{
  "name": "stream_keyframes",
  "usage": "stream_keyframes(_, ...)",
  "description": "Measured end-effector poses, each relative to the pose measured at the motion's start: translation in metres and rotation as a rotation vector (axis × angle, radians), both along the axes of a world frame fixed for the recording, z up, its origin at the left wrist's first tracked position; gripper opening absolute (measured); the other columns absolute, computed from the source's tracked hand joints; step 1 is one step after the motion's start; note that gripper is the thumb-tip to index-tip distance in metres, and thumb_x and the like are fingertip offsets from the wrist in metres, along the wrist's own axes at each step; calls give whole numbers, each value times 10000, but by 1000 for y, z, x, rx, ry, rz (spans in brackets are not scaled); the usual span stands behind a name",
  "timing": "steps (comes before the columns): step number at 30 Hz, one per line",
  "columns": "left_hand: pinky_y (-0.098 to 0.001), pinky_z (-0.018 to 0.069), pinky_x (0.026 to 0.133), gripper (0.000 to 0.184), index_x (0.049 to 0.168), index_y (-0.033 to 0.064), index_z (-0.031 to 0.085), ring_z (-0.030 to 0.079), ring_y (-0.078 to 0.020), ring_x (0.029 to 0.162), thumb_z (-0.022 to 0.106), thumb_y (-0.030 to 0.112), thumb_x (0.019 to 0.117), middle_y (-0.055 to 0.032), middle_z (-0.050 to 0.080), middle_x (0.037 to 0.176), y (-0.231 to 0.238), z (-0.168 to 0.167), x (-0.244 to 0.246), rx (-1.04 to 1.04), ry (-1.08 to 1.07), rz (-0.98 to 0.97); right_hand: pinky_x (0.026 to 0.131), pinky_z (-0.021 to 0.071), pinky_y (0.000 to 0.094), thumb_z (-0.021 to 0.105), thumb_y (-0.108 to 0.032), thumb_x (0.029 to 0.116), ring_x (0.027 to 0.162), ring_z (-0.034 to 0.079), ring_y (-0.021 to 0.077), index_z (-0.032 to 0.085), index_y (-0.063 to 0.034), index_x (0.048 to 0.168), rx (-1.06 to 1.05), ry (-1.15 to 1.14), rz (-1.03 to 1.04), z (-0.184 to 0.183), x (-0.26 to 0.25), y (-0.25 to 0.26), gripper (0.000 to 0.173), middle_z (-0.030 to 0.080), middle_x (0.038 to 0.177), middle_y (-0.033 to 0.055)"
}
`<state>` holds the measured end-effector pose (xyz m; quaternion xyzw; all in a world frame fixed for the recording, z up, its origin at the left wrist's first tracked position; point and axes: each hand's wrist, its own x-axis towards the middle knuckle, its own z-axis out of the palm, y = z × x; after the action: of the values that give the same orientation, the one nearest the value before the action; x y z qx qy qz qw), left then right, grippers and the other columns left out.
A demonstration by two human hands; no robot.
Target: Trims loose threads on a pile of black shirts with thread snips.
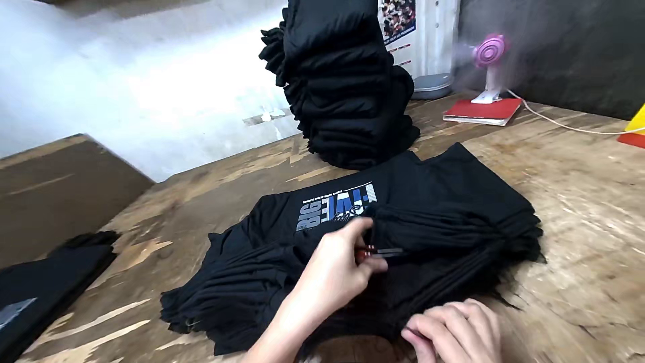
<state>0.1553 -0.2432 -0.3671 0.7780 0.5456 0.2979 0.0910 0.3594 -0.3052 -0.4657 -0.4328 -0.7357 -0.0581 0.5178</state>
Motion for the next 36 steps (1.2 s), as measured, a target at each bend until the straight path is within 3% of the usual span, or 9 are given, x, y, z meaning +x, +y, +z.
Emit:
stream_keyframes(3,-476,581,617,270,1021,68,647,682,-223,695,781,34,789,-39,665,770,28,-14,13,315,152,121,955,386,427,588,-391,974,779,602,189,679,-171,674,-5,9,98,2,10,-3,382,632,664,5)
stream_keyframes(5,-467,595,683,138,896,82,701,692,-233,778,727,-11,798,-58,672,817,42,-25,15,310,224,-34,914,407,411,606,-437,952,747,598,164,721,-177,737,-4,56,-30,7,8,-5,356,635,671,-3)
stream_keyframes(7,-425,582,778,162,947,118,725,671,-202,859,696,22,820,-31,660,868,43,-29,14,289,241,-126,874,410,439,704,-460,892,810,591,168,820,-214,902,-41,57,-160,13,-1,1,273,660,776,-13)
stream_keyframes(10,-389,551,920,294,1209,205,731,650,-125,1029,722,209,915,45,692,1068,22,-22,4,317,197,-209,862,429,430,753,-319,852,845,591,158,836,-246,850,-37,74,-158,12,-12,9,110,652,796,-34)
stream_keyframes(15,-348,436,778,182,1101,249,740,599,-129,859,574,229,1028,55,706,975,-28,-14,-12,628,243,-291,932,408,394,727,-343,878,939,585,152,789,-249,849,-40,94,-152,11,-10,-2,117,644,836,-27)
stream_keyframes(19,-371,399,806,256,1192,194,704,562,-189,885,539,126,1009,0,689,1041,-52,-16,-12,783,434,-254,933,402,448,726,-358,884,962,601,196,807,-251,872,-49,36,-205,6,-14,0,135,670,883,-9)
stream_keyframes(27,-383,393,854,235,1160,142,714,558,-203,905,536,72,1025,-26,680,1028,-52,-21,3,861,589,-304,952,386,312,678,-334,946,998,548,138,748,-214,855,-17,218,-135,3,-16,-2,166,606,876,-18)
stream_keyframes(32,-399,422,857,228,1162,235,689,598,-174,914,523,171,1020,19,692,1042,-40,-16,-5,720,367,-241,1014,344,392,598,-409,923,1012,561,159,669,-237,758,13,143,-76,-3,-4,-6,249,633,863,-21)
stream_keyframes(36,-392,500,831,393,1323,322,665,618,-143,952,703,301,932,29,650,1025,-17,-17,-11,390,219,-286,990,377,394,622,-572,889,1012,562,150,677,-238,911,-6,165,-118,1,-8,-6,339,606,946,-3)
